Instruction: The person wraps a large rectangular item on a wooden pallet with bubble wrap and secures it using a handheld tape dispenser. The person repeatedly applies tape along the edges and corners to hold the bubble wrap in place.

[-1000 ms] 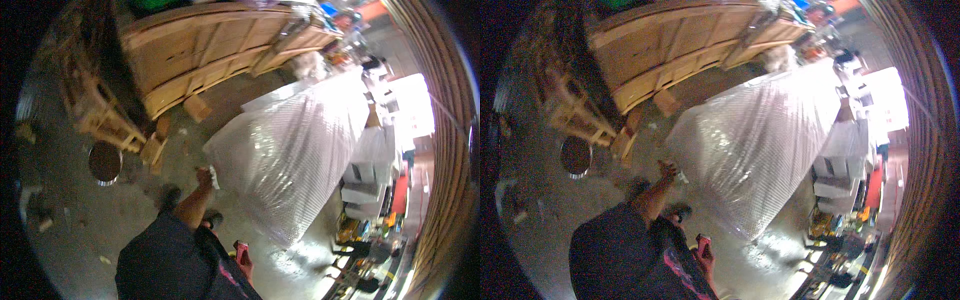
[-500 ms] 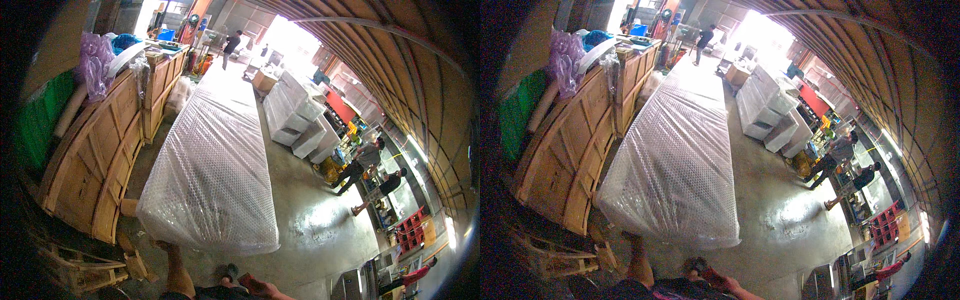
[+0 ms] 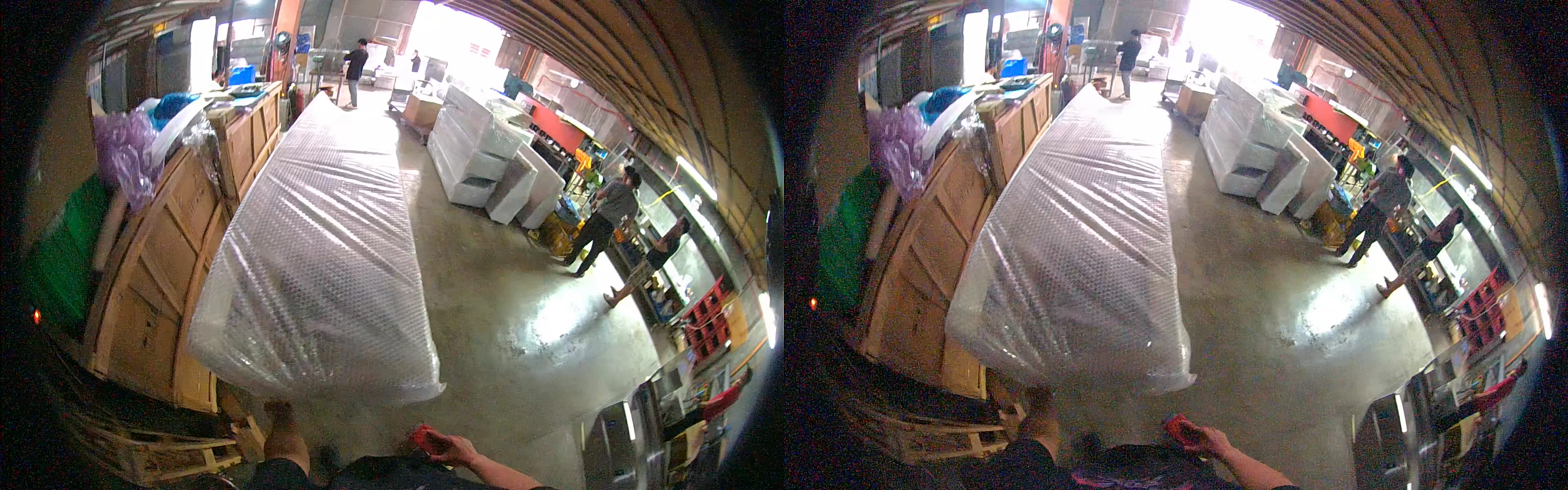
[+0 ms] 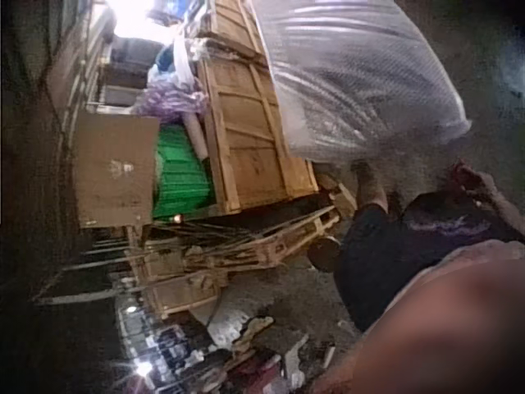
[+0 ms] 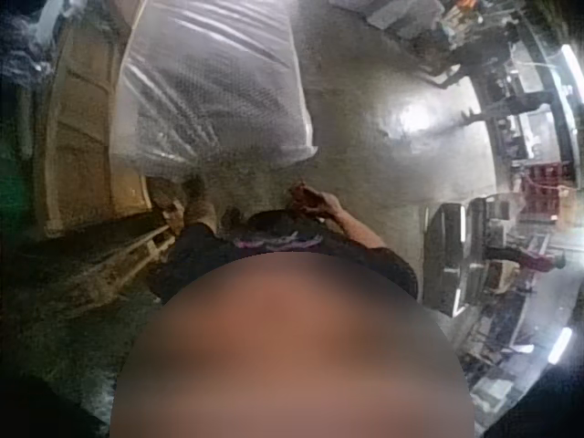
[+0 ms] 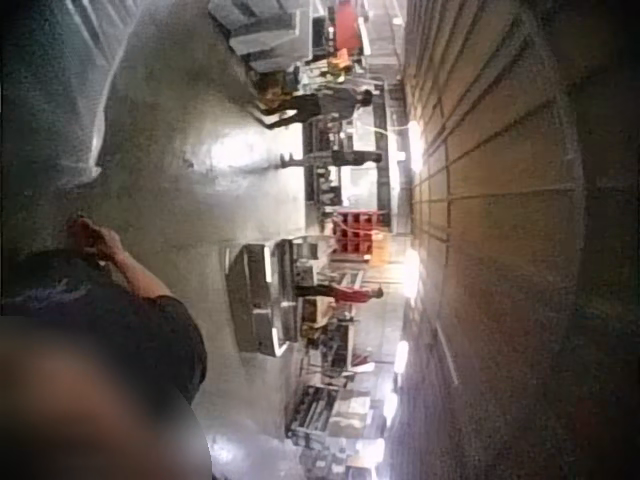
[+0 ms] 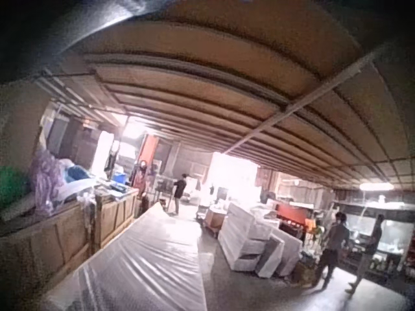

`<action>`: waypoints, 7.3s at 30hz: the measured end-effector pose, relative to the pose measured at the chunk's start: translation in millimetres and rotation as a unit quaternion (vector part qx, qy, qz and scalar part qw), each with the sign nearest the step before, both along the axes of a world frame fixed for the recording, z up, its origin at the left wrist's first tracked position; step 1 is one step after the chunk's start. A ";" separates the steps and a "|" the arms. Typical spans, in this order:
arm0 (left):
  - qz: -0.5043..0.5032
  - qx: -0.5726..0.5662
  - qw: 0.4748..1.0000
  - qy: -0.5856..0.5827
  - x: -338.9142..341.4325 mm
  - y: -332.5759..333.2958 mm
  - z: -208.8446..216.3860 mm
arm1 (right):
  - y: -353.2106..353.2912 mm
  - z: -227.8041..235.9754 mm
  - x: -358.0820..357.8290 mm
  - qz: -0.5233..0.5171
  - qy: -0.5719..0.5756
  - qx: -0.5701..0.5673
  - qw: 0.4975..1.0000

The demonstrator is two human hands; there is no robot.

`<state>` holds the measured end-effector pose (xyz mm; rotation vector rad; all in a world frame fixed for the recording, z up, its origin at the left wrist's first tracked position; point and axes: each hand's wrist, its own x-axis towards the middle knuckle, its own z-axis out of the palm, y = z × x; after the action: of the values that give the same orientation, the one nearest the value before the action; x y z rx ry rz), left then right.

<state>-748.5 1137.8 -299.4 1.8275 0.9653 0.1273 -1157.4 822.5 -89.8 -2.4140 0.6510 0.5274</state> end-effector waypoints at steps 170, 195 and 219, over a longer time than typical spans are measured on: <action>-0.650 0.390 0.643 -0.111 -135.1 -370.4 445.4 | -264.2 -84.6 254.2 -0.015 -0.086 0.713 0.696; -0.804 0.273 0.463 0.253 -143.2 -197.6 187.8 | 64.2 -8.0 138.1 0.352 -0.276 0.228 0.865; -0.338 -0.033 0.818 0.463 -81.6 -423.0 200.7 | -486.1 -33.2 -35.3 -0.367 -0.147 0.100 0.913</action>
<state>-830.1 714.9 -98.6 2.0556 0.8327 -1.3288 -1192.6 336.4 -123.0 -1.8089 1.2108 -0.0848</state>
